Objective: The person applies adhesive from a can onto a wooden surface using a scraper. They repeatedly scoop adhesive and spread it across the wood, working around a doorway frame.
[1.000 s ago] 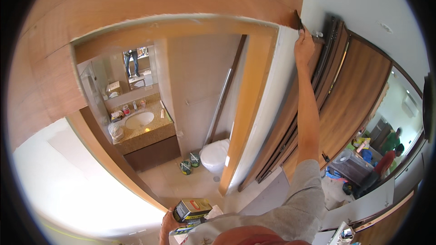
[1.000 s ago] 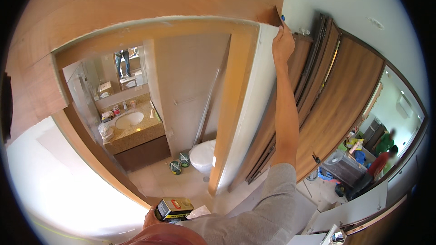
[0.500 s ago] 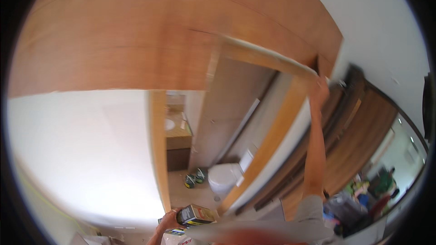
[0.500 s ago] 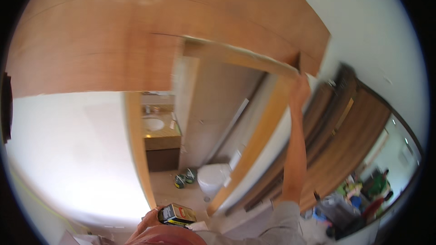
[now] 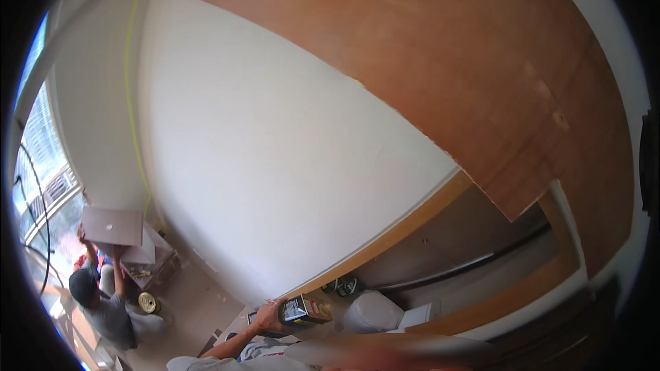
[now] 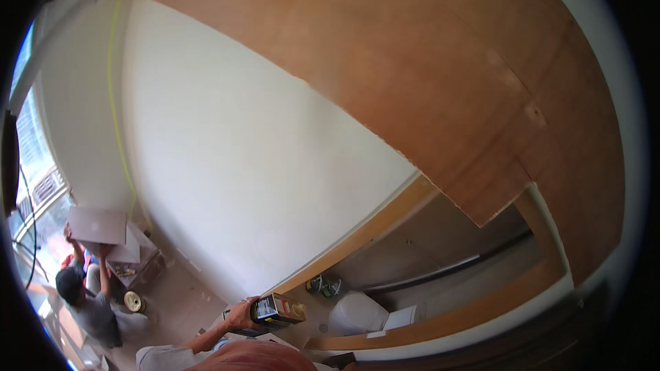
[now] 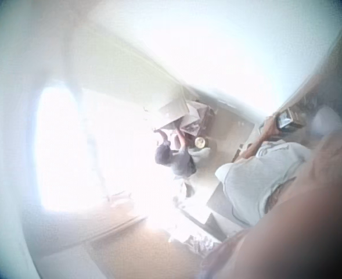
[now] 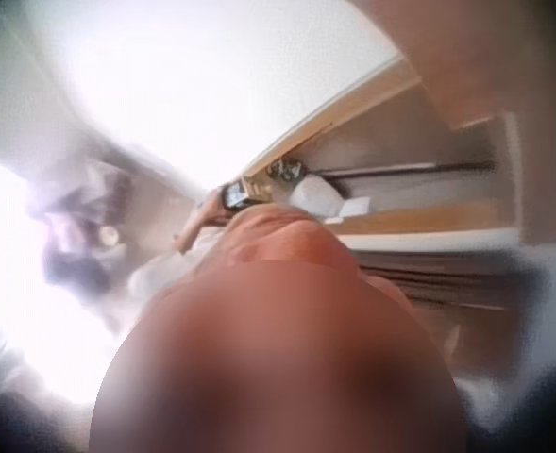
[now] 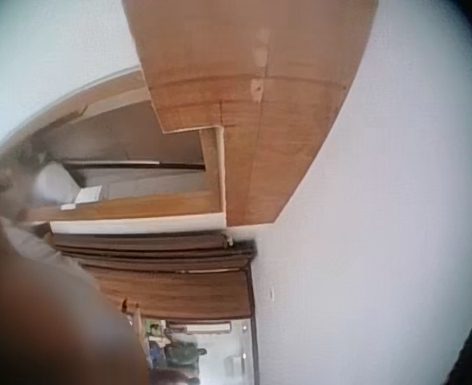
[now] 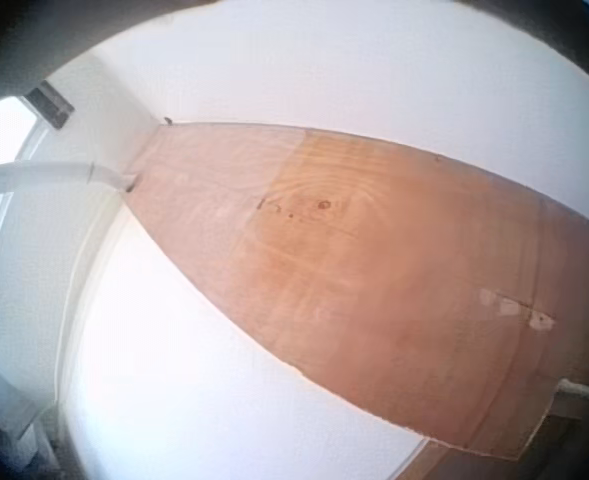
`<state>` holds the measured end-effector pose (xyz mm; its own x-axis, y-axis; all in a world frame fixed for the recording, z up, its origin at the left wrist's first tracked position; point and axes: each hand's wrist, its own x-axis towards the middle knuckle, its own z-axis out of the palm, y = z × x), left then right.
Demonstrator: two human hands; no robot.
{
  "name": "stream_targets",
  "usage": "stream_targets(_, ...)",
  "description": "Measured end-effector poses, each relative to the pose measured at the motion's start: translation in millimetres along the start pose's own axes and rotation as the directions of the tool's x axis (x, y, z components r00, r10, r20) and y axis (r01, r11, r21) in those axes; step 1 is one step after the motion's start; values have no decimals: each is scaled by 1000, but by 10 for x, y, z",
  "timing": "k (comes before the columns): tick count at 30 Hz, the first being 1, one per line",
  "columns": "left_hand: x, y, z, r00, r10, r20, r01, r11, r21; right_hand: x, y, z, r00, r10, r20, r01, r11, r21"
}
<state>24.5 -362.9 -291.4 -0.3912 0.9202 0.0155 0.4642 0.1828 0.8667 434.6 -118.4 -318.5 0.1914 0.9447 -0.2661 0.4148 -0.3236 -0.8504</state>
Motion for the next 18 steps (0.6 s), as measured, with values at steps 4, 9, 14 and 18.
stream_targets(4,-195,107,-180,993,-31,-110,28,999,-29,98,-253,227,975,8,222,21,991,-130)
stream_targets(9,-437,382,-160,942,-160,-296,175,984,23,434,-469,296,925,-26,380,116,970,-215)
stream_targets(14,-535,577,149,848,-238,-473,262,965,-16,710,-492,211,849,40,527,140,945,-297)
stream_targets(18,-677,603,380,799,-252,-546,276,960,-39,731,-412,292,728,152,669,74,952,-297)
